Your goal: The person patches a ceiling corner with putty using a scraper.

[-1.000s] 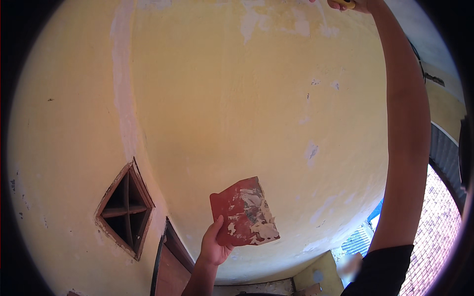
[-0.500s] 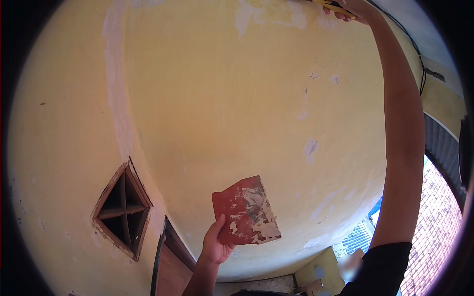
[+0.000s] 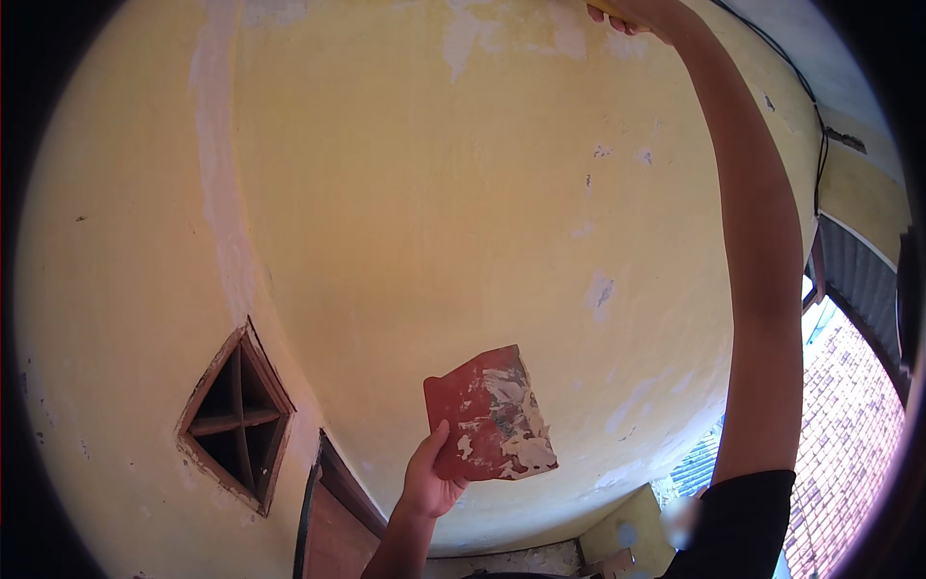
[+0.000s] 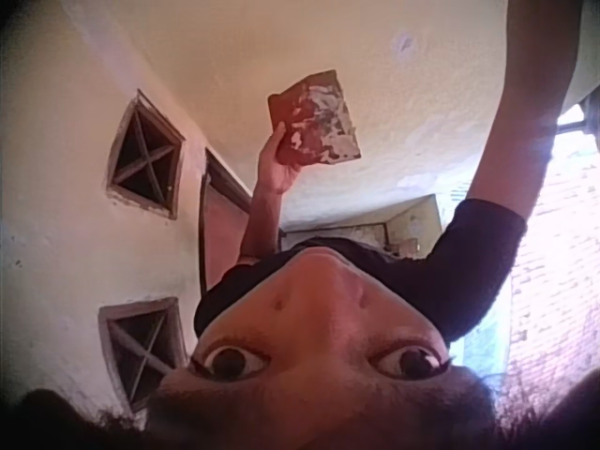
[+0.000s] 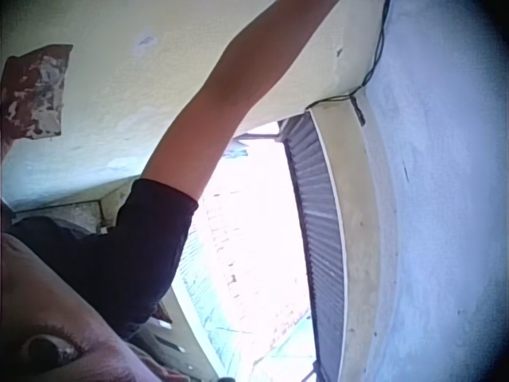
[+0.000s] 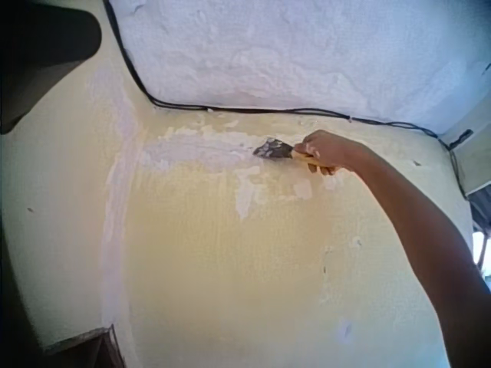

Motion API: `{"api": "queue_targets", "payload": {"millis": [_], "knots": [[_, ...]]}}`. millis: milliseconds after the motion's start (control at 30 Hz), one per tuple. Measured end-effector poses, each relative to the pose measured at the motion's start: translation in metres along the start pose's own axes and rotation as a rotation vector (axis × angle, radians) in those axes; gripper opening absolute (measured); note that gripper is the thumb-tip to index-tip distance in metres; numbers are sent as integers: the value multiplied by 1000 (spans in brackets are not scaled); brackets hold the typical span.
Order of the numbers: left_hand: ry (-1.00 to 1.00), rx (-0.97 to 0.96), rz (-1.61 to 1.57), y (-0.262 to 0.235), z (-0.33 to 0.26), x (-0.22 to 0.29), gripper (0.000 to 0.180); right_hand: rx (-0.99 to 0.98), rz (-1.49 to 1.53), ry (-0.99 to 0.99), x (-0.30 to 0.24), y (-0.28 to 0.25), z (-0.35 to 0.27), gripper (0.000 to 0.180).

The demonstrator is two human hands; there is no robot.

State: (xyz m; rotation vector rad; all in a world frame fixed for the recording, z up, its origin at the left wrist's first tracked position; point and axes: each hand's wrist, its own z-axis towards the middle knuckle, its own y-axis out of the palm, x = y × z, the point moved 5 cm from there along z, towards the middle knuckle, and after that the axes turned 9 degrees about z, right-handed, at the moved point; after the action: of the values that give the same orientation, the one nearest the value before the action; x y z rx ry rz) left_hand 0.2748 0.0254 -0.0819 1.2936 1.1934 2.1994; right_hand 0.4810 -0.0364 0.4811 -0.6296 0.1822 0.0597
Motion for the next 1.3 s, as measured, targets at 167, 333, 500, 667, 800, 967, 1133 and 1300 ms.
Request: {"api": "queue_targets", "payload": {"millis": [167, 333, 500, 667, 800, 967, 1133, 1300], "knots": [[-39, 19, 32, -6, 2, 8, 43, 29, -176, 106, -13, 10, -32, 42], [-9, -1, 12, -4, 3, 10, 44, 48, -181, -43, -39, -10, -28, 40], [-10, -13, -5, 0, 5, 4, 45, 168, 56, -42, -32, 13, 13, 43], [4, -11, -39, 2, 5, -2, 45, 180, 5, 53, 8, 15, -17, 44], [18, -9, -30, 6, 2, 2, 45, 164, -6, 99, 26, -14, -38, 41], [33, 16, -42, 10, -2, 3, 45, 165, 35, 9, 4, -39, -16, 41], [22, 8, -45, 5, 1, -1, 45, 108, 9, -162, -10, 9, 44, 44], [25, -23, -89, 2, 0, -4, 46, 61, -40, -28, 29, -12, 10, 44]]}}
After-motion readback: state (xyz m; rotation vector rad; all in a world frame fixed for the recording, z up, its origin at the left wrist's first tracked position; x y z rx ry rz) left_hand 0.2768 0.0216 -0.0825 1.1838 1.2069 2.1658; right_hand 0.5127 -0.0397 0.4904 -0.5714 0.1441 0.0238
